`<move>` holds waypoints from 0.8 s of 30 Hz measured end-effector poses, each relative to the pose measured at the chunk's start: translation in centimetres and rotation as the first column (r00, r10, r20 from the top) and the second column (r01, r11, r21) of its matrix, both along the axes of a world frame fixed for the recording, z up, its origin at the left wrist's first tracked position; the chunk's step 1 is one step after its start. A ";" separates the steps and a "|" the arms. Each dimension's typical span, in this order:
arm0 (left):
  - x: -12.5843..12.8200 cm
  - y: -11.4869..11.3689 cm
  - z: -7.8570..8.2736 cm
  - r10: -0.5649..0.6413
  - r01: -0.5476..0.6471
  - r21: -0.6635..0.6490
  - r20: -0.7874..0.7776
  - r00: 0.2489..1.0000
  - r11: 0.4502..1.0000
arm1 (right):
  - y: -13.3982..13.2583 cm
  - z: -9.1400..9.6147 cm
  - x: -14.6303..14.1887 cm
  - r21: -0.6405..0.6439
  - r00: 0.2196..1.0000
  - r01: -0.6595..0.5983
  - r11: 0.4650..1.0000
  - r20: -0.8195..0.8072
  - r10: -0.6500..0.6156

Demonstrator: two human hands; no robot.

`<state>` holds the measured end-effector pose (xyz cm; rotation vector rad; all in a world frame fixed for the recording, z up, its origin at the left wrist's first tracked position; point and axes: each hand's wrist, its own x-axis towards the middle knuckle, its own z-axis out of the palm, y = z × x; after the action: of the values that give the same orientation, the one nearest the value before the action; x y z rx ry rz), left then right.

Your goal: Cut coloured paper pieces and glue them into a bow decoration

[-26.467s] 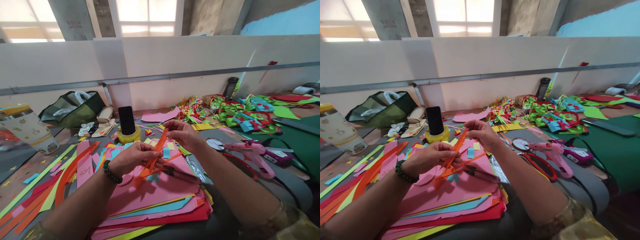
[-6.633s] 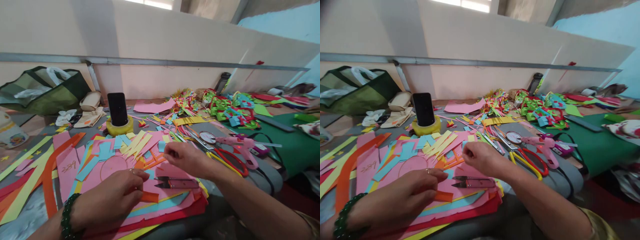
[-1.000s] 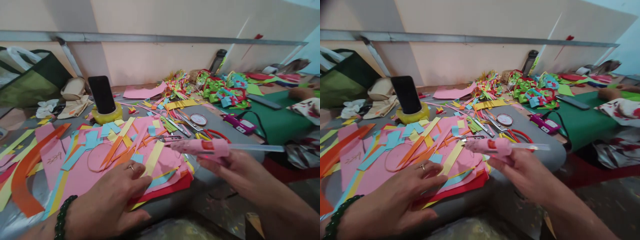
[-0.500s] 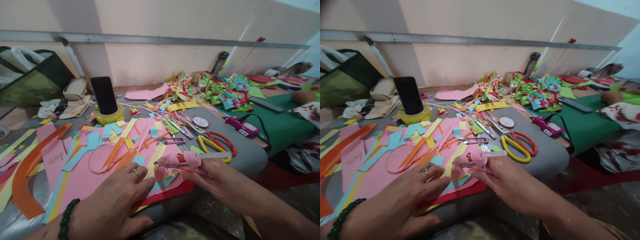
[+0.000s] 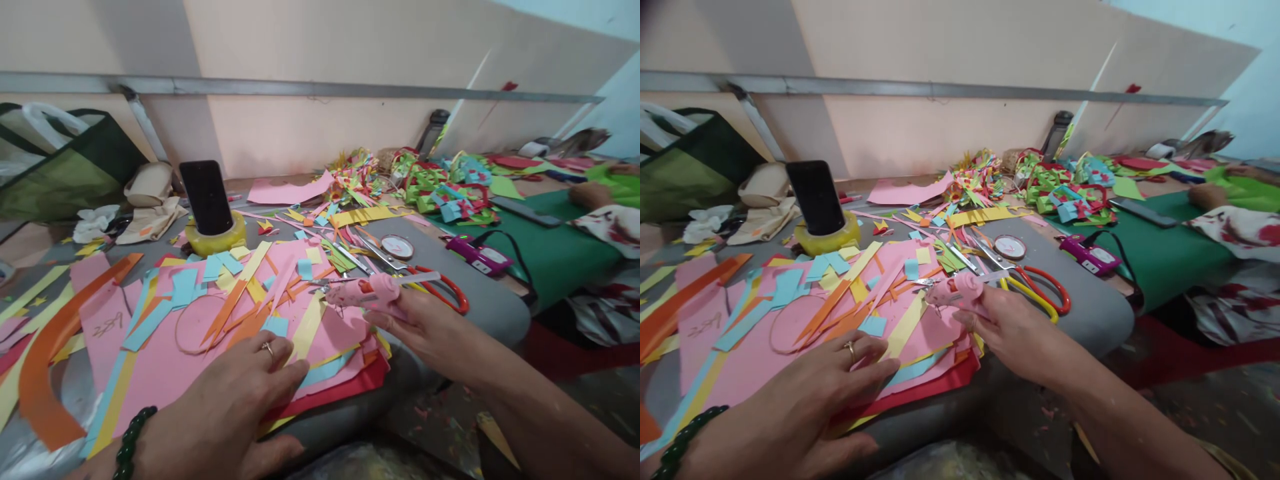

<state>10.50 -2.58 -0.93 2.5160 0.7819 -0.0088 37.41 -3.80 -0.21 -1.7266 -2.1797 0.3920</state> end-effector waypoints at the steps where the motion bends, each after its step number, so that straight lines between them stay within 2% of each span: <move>1: 0.0 0.0 0.0 0.002 -0.002 -0.001 -0.002 1.000 1.000 | -0.1 0.0 -0.1 -0.004 1.000 -0.006 1.000 0.000 0.006; 7: 0.1 -0.1 0.0 0.006 -0.006 -0.018 -0.003 1.000 1.000 | -1.3 0.4 -0.9 -0.067 0.994 -0.095 0.993 -0.057 0.091; 16: 0.1 -0.1 0.2 0.000 0.000 0.001 -0.002 1.000 1.000 | -0.7 0.5 -0.4 0.006 1.000 -0.029 1.000 0.006 0.029; 24: 0.0 -0.1 -0.1 0.010 -0.010 0.005 0.030 0.999 1.000 | -2.5 1.4 -1.0 -0.081 0.998 -0.039 0.996 -0.060 0.034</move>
<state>10.51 -2.67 -0.99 2.5109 0.7832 0.0344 36.41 -6.31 1.15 -1.6974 -2.1852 0.5420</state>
